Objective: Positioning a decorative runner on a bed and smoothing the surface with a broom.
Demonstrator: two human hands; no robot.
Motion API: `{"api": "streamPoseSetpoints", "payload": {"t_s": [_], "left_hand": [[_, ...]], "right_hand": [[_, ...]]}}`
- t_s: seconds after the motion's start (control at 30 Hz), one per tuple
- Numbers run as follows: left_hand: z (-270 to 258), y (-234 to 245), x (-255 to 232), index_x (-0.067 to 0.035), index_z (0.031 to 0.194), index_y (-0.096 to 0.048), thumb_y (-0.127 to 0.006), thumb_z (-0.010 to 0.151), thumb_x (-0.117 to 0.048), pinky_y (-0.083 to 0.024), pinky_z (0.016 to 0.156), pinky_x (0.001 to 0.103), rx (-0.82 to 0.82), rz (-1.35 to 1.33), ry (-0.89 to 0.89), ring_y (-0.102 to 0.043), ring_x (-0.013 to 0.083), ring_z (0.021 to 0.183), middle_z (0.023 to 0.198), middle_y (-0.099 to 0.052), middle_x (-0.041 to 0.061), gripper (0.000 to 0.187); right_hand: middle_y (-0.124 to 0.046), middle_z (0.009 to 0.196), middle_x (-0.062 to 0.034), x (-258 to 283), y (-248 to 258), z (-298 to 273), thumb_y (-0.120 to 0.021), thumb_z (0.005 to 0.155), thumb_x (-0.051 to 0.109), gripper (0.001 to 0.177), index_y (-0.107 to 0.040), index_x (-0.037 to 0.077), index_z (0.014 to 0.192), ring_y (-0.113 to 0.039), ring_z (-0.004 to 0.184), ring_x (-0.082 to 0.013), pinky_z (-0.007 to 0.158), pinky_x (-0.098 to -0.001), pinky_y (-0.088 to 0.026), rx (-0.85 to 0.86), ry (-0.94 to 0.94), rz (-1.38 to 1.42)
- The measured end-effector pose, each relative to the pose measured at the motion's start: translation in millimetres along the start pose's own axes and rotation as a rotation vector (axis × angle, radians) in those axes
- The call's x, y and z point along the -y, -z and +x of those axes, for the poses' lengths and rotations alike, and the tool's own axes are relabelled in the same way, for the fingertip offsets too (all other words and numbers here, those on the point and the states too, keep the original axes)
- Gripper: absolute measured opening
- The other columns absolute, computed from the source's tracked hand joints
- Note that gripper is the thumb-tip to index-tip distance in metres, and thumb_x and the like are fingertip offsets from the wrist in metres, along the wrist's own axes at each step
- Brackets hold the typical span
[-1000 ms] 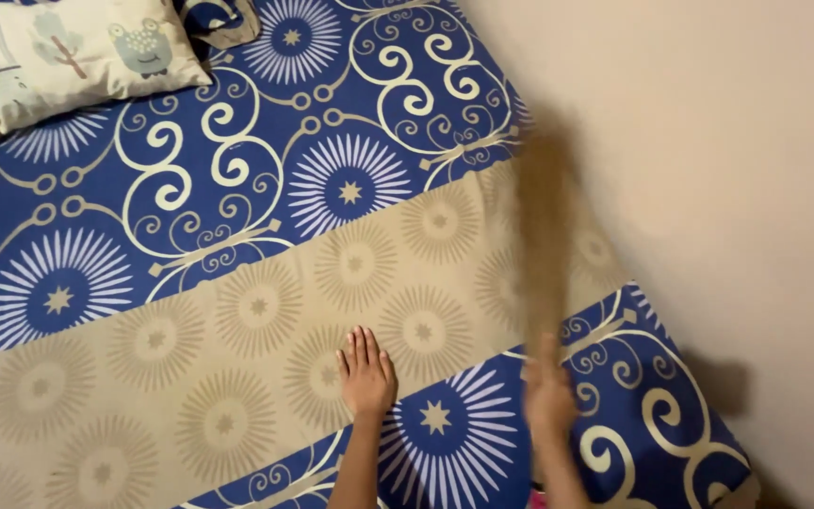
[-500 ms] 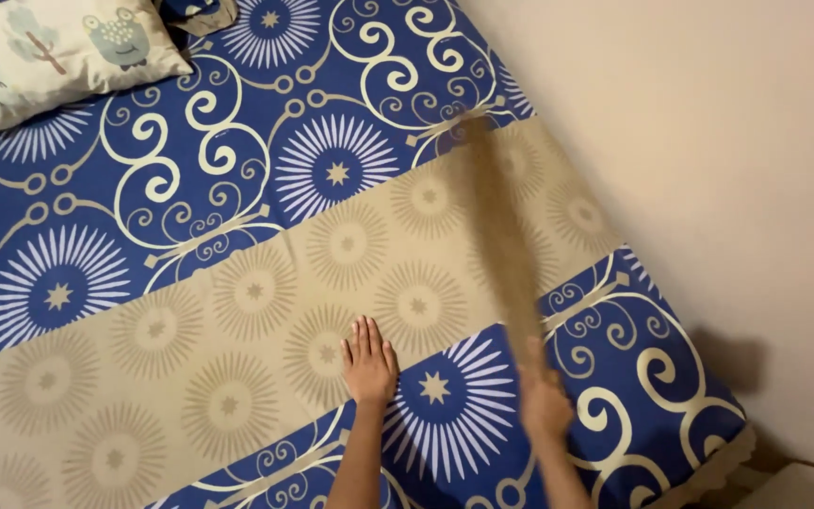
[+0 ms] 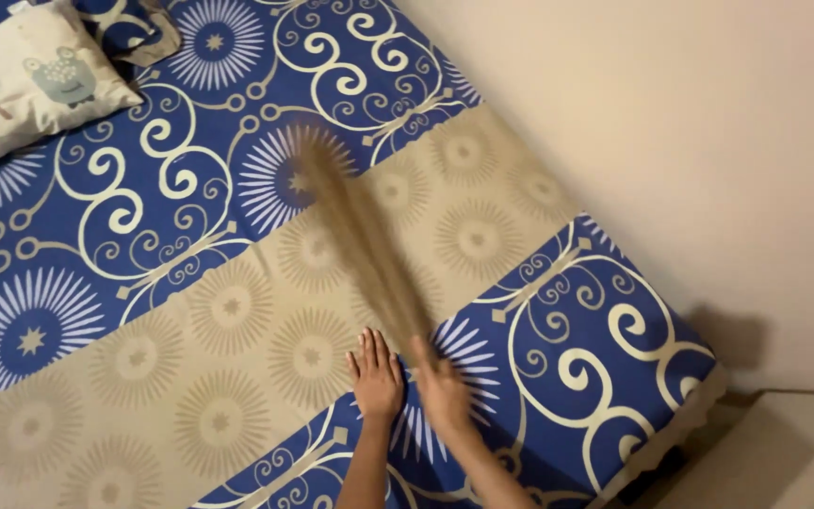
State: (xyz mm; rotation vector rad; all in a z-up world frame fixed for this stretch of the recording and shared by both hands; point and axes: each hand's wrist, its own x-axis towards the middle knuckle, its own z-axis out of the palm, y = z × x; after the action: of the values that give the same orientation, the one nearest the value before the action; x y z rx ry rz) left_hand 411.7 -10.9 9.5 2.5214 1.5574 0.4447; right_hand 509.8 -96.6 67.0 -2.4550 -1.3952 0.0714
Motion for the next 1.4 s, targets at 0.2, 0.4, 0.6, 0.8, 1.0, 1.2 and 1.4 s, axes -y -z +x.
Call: {"api": "streamPoseSetpoints", "payload": {"t_s": [0.2,0.4,0.6,0.8,1.0,1.2,1.4], "left_hand": [[-5,3,0,-0.006,0.149,-0.030,-0.028,0.099,-0.034,-0.011,0.118,0.049,0.013,-0.002,-0.045,-0.024,0.0238,0.146,0.157,-0.029,0.009,0.057],[-7,9,2,-0.014,0.153,-0.024,-0.026,0.101,-0.041,-0.012,0.120,0.046,0.152,0.013,0.006,-0.022,0.0196,0.146,0.160,-0.023,0.006,0.058],[-10,11,1,-0.006,0.152,-0.022,-0.023,0.101,-0.037,-0.007,0.119,0.046,0.079,-0.075,-0.044,-0.018,0.0227,0.147,0.159,-0.022,0.009,0.059],[-8,8,3,-0.006,0.150,-0.029,-0.028,0.100,-0.036,-0.014,0.119,0.048,-0.031,0.003,-0.068,-0.026,0.0234,0.145,0.157,-0.031,0.009,0.058],[-12,12,6,-0.006,0.151,-0.027,-0.026,0.101,-0.038,-0.013,0.118,0.048,0.048,-0.072,-0.070,-0.024,0.0249,0.146,0.157,-0.028,0.009,0.059],[-11,9,-1,-0.007,0.151,-0.025,-0.025,0.101,-0.037,-0.011,0.119,0.047,0.035,-0.060,-0.036,-0.021,0.0226,0.147,0.158,-0.026,0.008,0.059],[-14,8,4,-0.007,0.151,-0.026,-0.025,0.101,-0.037,-0.012,0.118,0.047,0.038,-0.065,-0.049,-0.023,0.0232,0.146,0.158,-0.028,0.008,0.059]], "right_hand": [[-0.060,0.081,-0.0090,-8,-8,2,-0.056,0.085,0.054,0.071,-0.025,0.048,0.148,-0.056,0.036,-0.0226,0.032,-0.0438,-0.046,-0.088,-0.040,-0.375],[-0.074,0.084,-0.0171,-67,118,-8,-0.043,0.092,0.057,0.051,-0.076,0.018,0.092,-0.073,0.086,-0.0366,0.071,-0.0476,-0.058,0.291,-0.768,-0.197],[-0.066,0.090,-0.0162,-100,85,-47,-0.038,0.099,0.041,0.067,-0.005,0.039,0.157,-0.070,0.070,-0.0288,0.055,-0.0372,-0.060,0.164,-0.730,-0.173],[-0.062,0.084,-0.0175,-47,87,-38,-0.047,0.095,0.042,0.071,-0.006,0.047,0.152,-0.066,0.072,-0.0370,0.066,-0.0503,-0.054,0.255,-0.545,-0.011],[-0.064,0.076,-0.0113,-68,149,-36,-0.040,0.101,0.043,0.069,0.000,0.036,0.157,-0.062,0.055,-0.0152,0.041,-0.0196,-0.050,0.330,-0.891,-0.001],[-0.064,0.073,-0.0072,-66,128,-49,-0.049,0.096,0.033,0.069,-0.013,0.041,0.154,-0.066,0.063,-0.0220,0.057,-0.0367,-0.057,0.151,-0.563,0.039],[-0.065,0.072,-0.0070,-54,166,-48,-0.040,0.101,0.040,0.067,-0.002,0.042,0.155,-0.067,0.066,-0.0170,0.050,-0.0242,-0.053,0.416,-0.910,0.127]]}}
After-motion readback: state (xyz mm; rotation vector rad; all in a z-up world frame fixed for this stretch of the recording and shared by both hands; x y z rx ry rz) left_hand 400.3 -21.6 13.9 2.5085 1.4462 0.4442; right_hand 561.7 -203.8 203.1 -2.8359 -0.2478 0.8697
